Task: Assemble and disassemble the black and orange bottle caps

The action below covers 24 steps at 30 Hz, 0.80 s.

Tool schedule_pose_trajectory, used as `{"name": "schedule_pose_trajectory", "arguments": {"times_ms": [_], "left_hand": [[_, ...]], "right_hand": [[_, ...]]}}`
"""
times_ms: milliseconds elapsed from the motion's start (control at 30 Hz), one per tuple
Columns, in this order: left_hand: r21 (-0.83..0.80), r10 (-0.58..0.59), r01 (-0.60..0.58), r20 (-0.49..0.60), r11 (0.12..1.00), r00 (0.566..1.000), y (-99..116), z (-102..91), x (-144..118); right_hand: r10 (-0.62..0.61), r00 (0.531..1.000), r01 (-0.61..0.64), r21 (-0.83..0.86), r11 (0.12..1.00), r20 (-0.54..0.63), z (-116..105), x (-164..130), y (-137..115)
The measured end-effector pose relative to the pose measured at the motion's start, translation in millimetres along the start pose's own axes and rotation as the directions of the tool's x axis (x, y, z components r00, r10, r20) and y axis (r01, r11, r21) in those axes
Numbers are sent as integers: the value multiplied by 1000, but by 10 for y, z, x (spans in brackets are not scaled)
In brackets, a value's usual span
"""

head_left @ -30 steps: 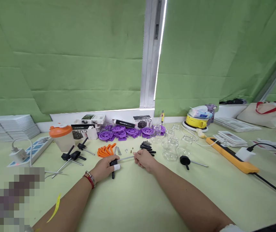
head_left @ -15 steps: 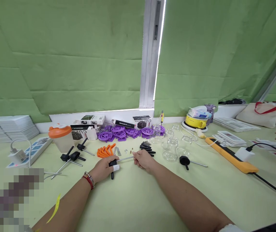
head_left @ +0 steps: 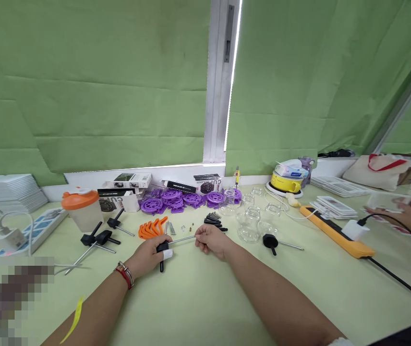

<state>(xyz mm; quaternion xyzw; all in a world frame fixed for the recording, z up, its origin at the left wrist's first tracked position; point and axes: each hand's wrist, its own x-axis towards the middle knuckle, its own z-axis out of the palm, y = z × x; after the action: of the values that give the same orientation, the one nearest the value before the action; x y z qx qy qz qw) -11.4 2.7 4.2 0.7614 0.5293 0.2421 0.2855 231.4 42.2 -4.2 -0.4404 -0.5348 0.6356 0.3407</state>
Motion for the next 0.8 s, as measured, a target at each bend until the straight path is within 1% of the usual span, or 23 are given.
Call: {"name": "schedule_pose_trajectory", "arguments": {"times_ms": [233,367,567,800], "left_hand": [[53,-13,15,-42,998,999,-28,18,-1],[44,-18,19,-20,999,1000,3,25,-14],[37,4,-3,-8,999,1000,14,23,3],[33,-31,31,-17,999,999,35,16,-22]], "right_hand": [[-12,1000,11,-37,999,-7,11,31,23],[-12,1000,12,-59,998,-11,15,45,43],[-16,1000,15,-94,995,-13,15,54,72],[-6,1000,3,-136,991,-25,39,40,70]]}}
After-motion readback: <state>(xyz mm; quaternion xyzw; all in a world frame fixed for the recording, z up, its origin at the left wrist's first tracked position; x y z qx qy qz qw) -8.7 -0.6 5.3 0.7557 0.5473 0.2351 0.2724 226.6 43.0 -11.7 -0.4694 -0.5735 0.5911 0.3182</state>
